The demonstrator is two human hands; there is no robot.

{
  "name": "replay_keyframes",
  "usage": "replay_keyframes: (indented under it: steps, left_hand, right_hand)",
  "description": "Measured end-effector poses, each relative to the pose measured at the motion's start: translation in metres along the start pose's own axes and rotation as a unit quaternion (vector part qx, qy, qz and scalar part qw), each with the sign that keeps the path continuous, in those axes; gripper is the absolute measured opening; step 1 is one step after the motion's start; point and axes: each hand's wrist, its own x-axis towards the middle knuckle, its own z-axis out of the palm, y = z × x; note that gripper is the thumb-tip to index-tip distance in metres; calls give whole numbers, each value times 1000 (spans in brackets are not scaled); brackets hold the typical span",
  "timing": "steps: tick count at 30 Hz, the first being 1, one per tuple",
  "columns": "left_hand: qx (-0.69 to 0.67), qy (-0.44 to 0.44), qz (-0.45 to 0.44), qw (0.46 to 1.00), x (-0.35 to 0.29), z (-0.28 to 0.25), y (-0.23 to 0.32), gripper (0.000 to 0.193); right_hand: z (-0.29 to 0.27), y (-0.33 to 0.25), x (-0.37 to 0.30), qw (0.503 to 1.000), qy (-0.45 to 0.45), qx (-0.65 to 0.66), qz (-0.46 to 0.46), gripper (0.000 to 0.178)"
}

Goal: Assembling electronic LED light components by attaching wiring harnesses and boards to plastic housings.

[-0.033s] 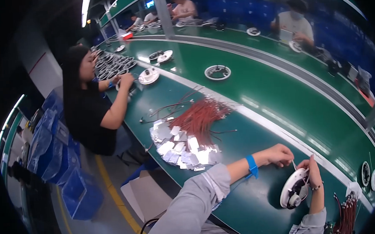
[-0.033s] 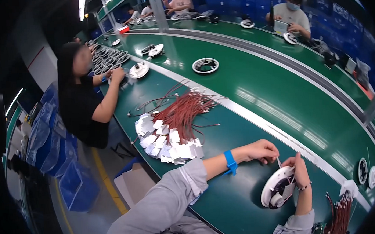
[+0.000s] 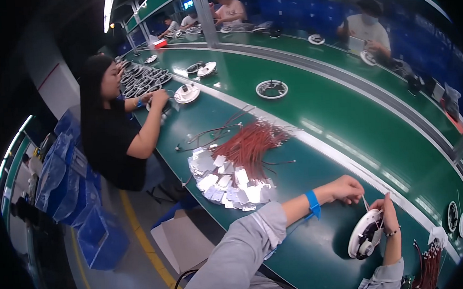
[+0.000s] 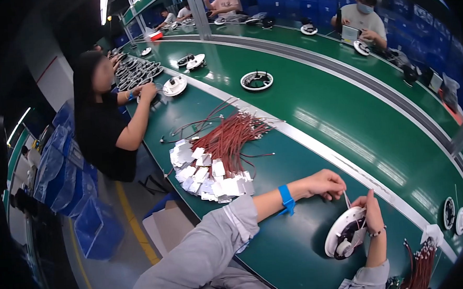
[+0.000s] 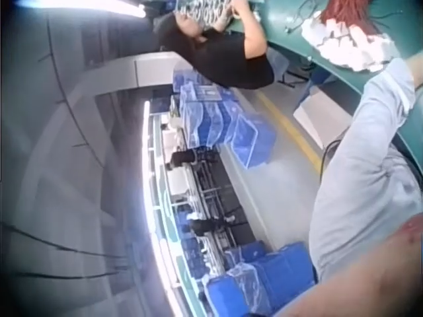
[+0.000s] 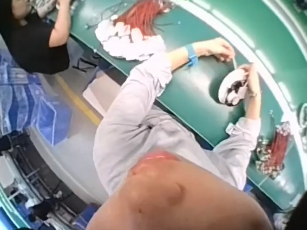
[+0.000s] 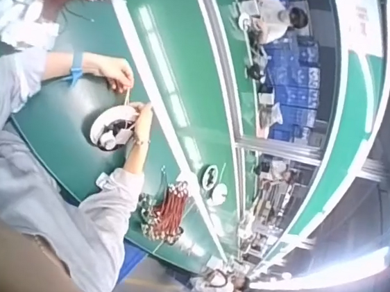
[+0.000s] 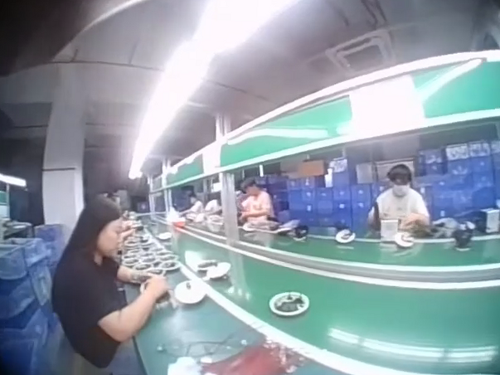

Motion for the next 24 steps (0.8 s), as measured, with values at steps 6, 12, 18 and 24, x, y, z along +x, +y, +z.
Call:
replay_keyframes:
  steps: [6, 12, 18, 24]
  left_hand:
    - [-23, 175, 41, 983, -4, -50, 13, 15]
    - [-12, 234, 99, 967, -15, -62, 21, 21]
    - [353, -184, -93, 912, -46, 3, 48, 26]
    - [568, 163, 122, 797, -118, -41, 87, 22]
  right_hand:
    - [3, 9, 2, 998, -40, -31, 23, 58]
    - [9, -10, -8, 991, -135, -19, -3, 32]
    - [11, -2, -6, 998, -47, -33, 29, 40]
    - [16, -3, -6, 994, 11, -108, 8, 45]
